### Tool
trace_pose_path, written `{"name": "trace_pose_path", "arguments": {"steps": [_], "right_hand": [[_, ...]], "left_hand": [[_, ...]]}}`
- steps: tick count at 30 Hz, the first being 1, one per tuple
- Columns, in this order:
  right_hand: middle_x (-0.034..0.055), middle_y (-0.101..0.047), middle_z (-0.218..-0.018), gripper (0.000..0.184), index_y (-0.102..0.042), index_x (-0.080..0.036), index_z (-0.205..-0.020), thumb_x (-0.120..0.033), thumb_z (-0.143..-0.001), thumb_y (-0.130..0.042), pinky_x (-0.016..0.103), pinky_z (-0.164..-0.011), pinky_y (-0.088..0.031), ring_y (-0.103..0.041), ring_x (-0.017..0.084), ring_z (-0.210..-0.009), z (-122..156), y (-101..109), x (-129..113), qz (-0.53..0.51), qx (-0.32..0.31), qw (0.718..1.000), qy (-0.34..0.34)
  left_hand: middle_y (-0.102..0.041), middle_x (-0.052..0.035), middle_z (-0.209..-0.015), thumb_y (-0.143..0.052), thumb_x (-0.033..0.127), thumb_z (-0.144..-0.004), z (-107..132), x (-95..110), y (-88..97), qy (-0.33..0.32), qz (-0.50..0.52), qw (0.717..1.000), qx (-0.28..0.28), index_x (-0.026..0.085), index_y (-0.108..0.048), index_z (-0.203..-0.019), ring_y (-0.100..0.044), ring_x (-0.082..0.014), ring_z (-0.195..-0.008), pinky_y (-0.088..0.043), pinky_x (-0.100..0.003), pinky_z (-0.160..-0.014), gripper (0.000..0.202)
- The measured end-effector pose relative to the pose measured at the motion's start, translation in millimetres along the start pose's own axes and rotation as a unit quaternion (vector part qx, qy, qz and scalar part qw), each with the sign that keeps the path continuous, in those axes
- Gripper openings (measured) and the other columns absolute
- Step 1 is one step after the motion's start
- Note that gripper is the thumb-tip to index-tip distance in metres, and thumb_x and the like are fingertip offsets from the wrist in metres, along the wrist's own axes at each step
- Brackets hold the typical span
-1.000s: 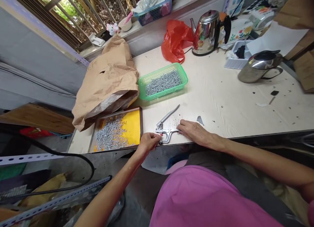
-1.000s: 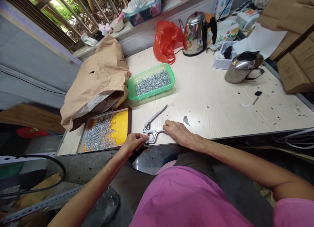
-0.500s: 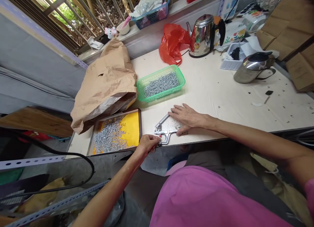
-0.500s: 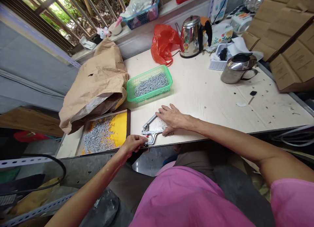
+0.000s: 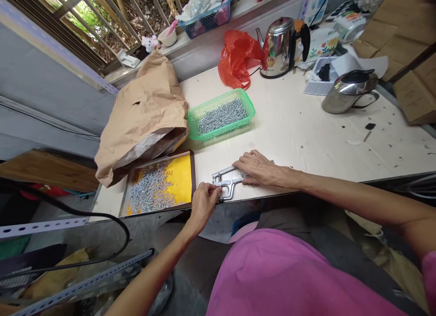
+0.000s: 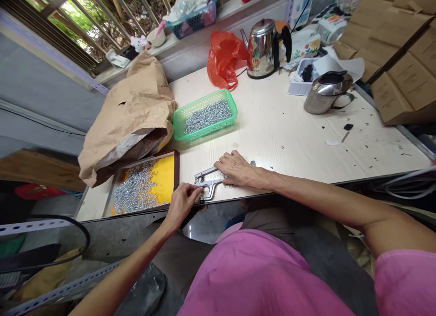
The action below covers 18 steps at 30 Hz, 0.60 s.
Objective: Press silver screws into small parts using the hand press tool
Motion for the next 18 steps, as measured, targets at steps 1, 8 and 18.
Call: {"name": "trace_pose_path", "arguments": {"steps": [1,8,18], "right_hand": [[0.0132,-0.062,-0.105,0.04,-0.056,-0.013,-0.116,-0.035,-0.085,-0.066,0.037,-0.085,-0.03,-0.052,0.027,-0.099,0.9,-1.4,-1.1,0.0,0.008,1.0,0.001],[0.0183,-0.059,-0.117,0.071,-0.048,-0.009,-0.132,-0.044,-0.076,-0.075,0.04,-0.087,-0.037,-0.051,0.031,-0.107,9.0,4.3,-1.2,-0.013,-0.001,0.998,-0.054],[0.0137,-0.062,-0.097,0.019,-0.065,-0.01,-0.098,-0.027,-0.089,-0.064,0.035,-0.079,-0.04,-0.055,0.026,-0.097,9.3,-2.9,-1.0,0.007,-0.036,0.998,-0.049]], "left_hand": [[-0.065,-0.0064,-0.086,-0.062,0.031,-0.084,-1.6,7.1,-1.4,-0.064,-0.035,0.997,0.027,0.015,-0.067,-0.088,-0.061,-0.0195,-0.08,-0.048,-0.031,-0.071,0.017],[-0.054,-0.0152,-0.131,-0.072,0.028,-0.079,-37.2,43.7,-27.5,-0.314,-0.18,0.931,-0.045,0.015,-0.046,-0.133,-0.05,-0.0299,-0.117,-0.044,-0.045,-0.099,0.062],[-0.062,-0.0081,-0.101,-0.067,0.034,-0.084,-51.9,49.0,-28.9,-0.324,-0.194,0.922,-0.088,0.017,-0.061,-0.111,-0.054,-0.0251,-0.098,-0.048,-0.038,-0.084,0.033]]}}
Point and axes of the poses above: each hand's wrist, its own z-axis away from the middle knuckle, its own y-axis out of the back of the hand, x = y × z, the point moved 3 cm from there along -z, towards the middle knuckle
